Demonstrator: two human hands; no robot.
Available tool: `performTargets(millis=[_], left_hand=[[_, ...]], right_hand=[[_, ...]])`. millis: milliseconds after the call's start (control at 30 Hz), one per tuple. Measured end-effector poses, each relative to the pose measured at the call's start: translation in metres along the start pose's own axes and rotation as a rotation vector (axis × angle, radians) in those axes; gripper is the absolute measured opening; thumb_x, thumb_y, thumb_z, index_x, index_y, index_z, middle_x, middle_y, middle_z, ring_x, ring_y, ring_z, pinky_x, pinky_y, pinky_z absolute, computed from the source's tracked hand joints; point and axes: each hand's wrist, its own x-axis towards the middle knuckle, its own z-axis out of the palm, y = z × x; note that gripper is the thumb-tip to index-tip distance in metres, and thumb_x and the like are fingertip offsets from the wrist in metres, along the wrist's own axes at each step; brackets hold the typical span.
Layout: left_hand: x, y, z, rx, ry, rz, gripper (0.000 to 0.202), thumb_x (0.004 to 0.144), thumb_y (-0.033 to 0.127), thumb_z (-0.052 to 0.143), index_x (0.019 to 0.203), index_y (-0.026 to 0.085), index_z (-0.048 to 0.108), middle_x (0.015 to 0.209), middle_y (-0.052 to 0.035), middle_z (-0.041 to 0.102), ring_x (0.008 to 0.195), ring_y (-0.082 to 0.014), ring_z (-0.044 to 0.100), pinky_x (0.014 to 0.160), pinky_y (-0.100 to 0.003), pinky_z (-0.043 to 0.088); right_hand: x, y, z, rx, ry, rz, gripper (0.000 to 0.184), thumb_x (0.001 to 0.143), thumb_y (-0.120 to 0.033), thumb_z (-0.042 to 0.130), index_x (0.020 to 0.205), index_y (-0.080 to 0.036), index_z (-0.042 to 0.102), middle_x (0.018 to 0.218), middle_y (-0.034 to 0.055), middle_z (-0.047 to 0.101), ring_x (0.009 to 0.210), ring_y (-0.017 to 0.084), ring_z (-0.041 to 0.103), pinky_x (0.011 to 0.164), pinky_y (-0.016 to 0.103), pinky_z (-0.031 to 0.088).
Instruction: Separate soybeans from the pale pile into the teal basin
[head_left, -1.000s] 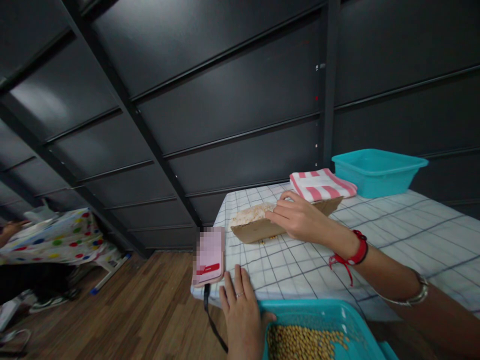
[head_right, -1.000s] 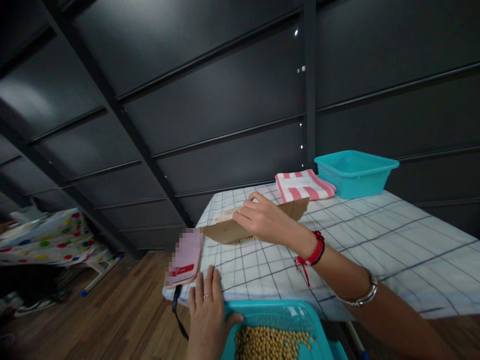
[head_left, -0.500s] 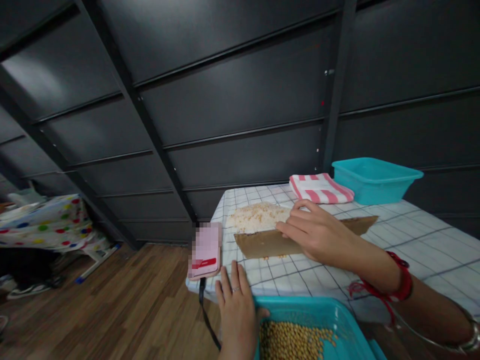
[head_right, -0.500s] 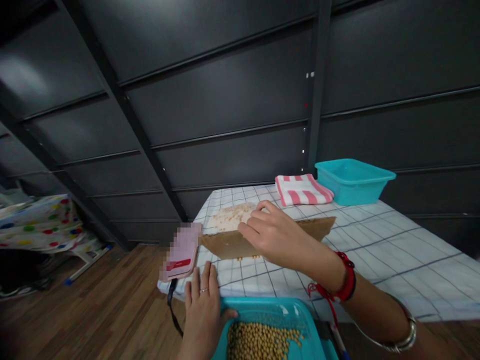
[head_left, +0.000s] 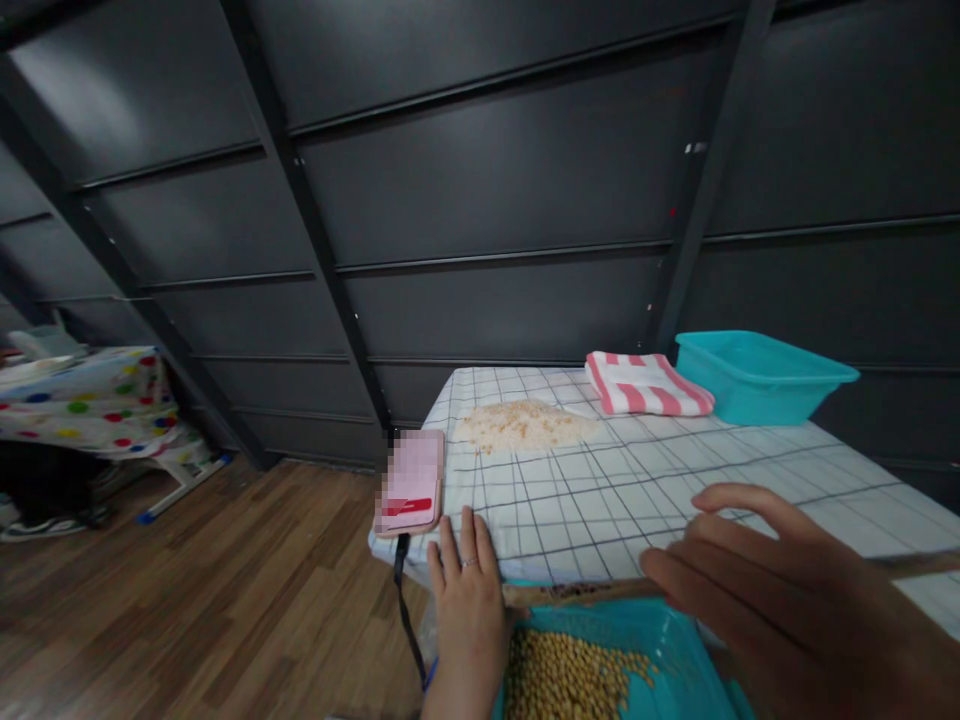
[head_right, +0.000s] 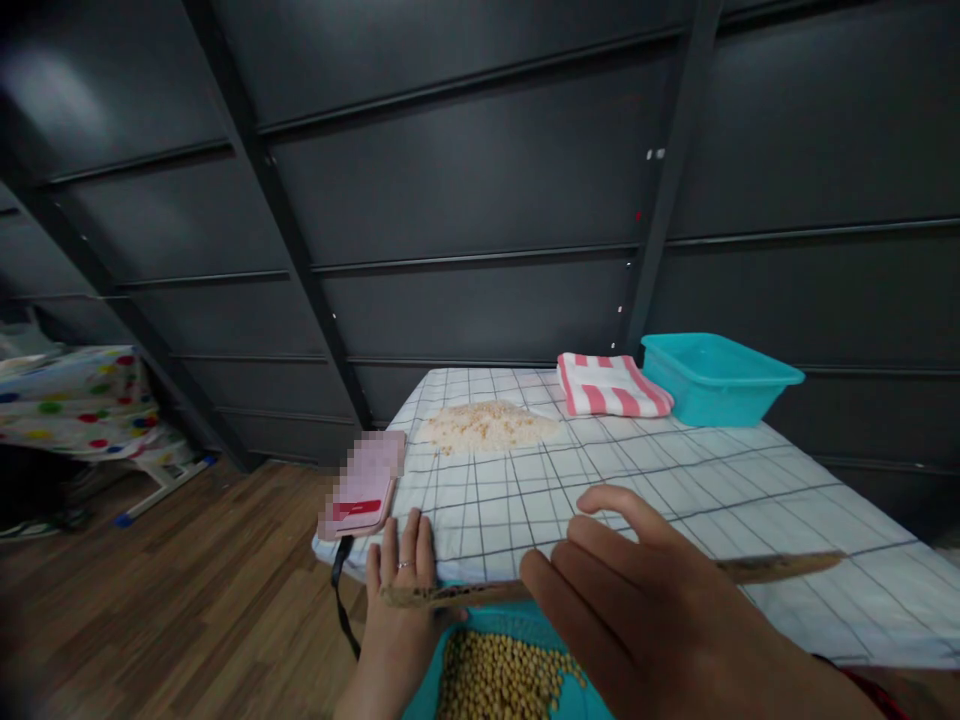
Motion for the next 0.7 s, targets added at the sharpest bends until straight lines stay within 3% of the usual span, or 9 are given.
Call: performTargets(millis=[233, 300, 467, 567, 700], left_hand=[[0.001, 0.002, -0.002, -0.008, 0.014, 0.003, 0.086, 0.049, 0.030, 0.071, 0.126, 0.011, 0.040, 0.135, -0.0166, 0.042, 0.126, -0.0387, 0.029, 0.101, -0.053, 0.030], [0.001, 0.002, -0.005, -0.003, 0.013, 0.007, 0.083, 0.050, 0.030, 0.071, 0.126, 0.011, 0.041, 0.135, -0.0157, 0.042, 0.125, -0.0380, 0.030, 0.100, -0.053, 0.032], [0.001, 0.002, -0.003, 0.029, 0.021, 0.001, 0.080, 0.052, 0.036, 0.069, 0.124, 0.015, 0.044, 0.135, -0.0132, 0.043, 0.124, -0.0371, 0.034, 0.099, -0.054, 0.033], [0.001, 0.003, 0.001, 0.036, 0.031, -0.008, 0.084, 0.050, 0.037, 0.071, 0.125, 0.015, 0.043, 0.136, -0.0130, 0.042, 0.125, -0.0377, 0.031, 0.100, -0.054, 0.030], [0.001, 0.004, 0.003, 0.021, 0.024, -0.016, 0.090, 0.046, 0.035, 0.073, 0.126, 0.013, 0.041, 0.136, -0.0135, 0.041, 0.127, -0.0372, 0.028, 0.101, -0.053, 0.030]], right_hand=[[0.013, 0.028, 0.010, -0.070, 0.003, 0.110, 0.028, 0.086, -0.009, 0.032, 0.085, -0.016, 0.060, 0.058, 0.0017, 0.052, 0.055, 0.016, 0.044, 0.075, 0.039, 0.033], [0.025, 0.042, 0.024, -0.154, 0.038, 0.100, 0.022, 0.084, -0.010, 0.040, 0.085, -0.014, 0.061, 0.061, 0.0039, 0.056, 0.062, 0.018, 0.048, 0.072, 0.037, 0.034], [0.061, 0.064, 0.078, -0.211, 0.094, 0.109, 0.028, 0.085, -0.006, 0.036, 0.080, -0.013, 0.063, 0.060, 0.0038, 0.055, 0.062, 0.016, 0.046, 0.070, 0.034, 0.031], [0.078, 0.066, 0.106, -0.203, 0.068, 0.085, 0.029, 0.085, -0.004, 0.035, 0.077, -0.012, 0.062, 0.059, 0.0037, 0.056, 0.060, 0.016, 0.044, 0.069, 0.032, 0.030], [0.092, 0.061, 0.123, -0.227, 0.076, 0.058, 0.026, 0.083, -0.004, 0.038, 0.075, -0.012, 0.060, 0.058, 0.0028, 0.055, 0.059, 0.015, 0.044, 0.069, 0.031, 0.028]])
